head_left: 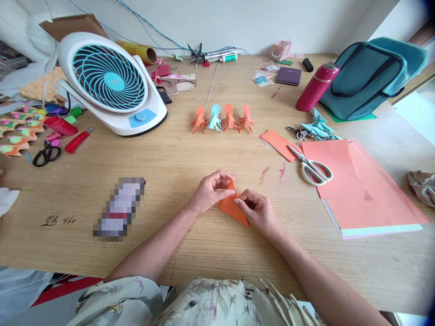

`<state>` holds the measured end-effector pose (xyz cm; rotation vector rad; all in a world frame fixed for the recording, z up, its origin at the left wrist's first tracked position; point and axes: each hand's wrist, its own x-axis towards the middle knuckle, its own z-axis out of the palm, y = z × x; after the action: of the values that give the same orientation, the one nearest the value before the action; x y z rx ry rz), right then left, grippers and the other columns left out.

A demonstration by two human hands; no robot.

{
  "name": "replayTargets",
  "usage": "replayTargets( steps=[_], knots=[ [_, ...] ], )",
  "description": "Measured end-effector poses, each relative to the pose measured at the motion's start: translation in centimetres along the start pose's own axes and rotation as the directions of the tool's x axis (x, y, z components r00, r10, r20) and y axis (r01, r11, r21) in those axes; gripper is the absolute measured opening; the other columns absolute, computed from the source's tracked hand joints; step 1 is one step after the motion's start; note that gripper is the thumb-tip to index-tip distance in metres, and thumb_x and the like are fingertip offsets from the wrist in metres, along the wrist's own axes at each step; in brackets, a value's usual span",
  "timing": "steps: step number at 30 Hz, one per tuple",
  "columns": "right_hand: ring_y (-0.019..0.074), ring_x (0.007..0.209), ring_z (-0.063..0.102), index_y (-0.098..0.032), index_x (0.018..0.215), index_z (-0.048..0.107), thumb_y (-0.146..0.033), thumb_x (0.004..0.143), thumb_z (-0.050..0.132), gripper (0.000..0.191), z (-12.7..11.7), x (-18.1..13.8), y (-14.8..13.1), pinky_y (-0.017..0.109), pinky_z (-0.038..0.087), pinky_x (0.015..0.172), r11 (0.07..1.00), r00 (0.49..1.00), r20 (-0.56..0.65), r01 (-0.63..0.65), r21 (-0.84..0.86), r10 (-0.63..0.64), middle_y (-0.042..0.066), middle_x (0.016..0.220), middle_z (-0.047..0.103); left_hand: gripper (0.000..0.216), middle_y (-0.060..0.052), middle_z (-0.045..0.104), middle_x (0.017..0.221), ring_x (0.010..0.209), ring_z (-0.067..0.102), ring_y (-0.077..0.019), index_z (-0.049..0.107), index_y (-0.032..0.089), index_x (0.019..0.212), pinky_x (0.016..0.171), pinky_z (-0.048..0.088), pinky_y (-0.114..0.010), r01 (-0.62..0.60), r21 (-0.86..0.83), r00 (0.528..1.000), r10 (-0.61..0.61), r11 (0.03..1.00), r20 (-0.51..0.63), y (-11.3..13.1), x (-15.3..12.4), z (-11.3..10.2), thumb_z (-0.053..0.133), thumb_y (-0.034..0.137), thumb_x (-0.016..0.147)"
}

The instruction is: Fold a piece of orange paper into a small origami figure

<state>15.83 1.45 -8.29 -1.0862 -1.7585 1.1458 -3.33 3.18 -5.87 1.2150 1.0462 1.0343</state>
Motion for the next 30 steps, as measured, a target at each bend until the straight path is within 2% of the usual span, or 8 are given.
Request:
replayTargets(
  steps=[12,26,30],
  knots=[
    [0.0111,0.058,0.045,-0.019,0.071,0.057,-0.032,0.093,0.06,0.026,0.15,-0.01,-0.31,0.025,0.035,0.055,0.999,1.0,0.008,0.015,-0.037,-0.015,-0.002,0.065,0.053,0.03,-0.001,0.068,0.081,0.077,0.062,-0.0119,0.062,0.017,0.101,0.072,0.048,-0.023,0.012,-0.07,0.999,-0.015,0.997,-0.041,-0.02,-0.1,-0.31,0.078,0.026,0.077],
    [0.0116,0.058,0.045,-0.019,0.07,0.055,-0.031,0.091,0.061,0.025,0.26,-0.02,-0.31,0.025,0.034,0.056,1.0,1.0,-0.012,0.009,-0.025,-0.009,-0.002,0.065,0.052,0.029,-0.002,0.072,0.081,0.083,0.07,-0.016,0.063,0.017,0.092,0.077,0.051,-0.026,-0.015,-0.097,0.997,0.007,0.995,-0.076,-0.05,0.03,-0.09,0.081,0.029,0.074],
    [0.0117,0.057,0.042,-0.019,0.069,0.055,-0.035,0.091,0.062,0.028,0.24,-0.05,-0.21,0.025,0.033,0.055,0.999,0.999,-0.038,-0.027,0.023,0.028,-0.002,0.063,0.051,0.029,-0.004,0.071,0.092,0.09,0.067,-0.0163,0.063,0.017,0.095,0.083,0.05,-0.027,0.0,-0.052,0.998,-0.004,0.999,-0.068,-0.04,0.07,-0.14,0.078,0.034,0.076]
  ],
)
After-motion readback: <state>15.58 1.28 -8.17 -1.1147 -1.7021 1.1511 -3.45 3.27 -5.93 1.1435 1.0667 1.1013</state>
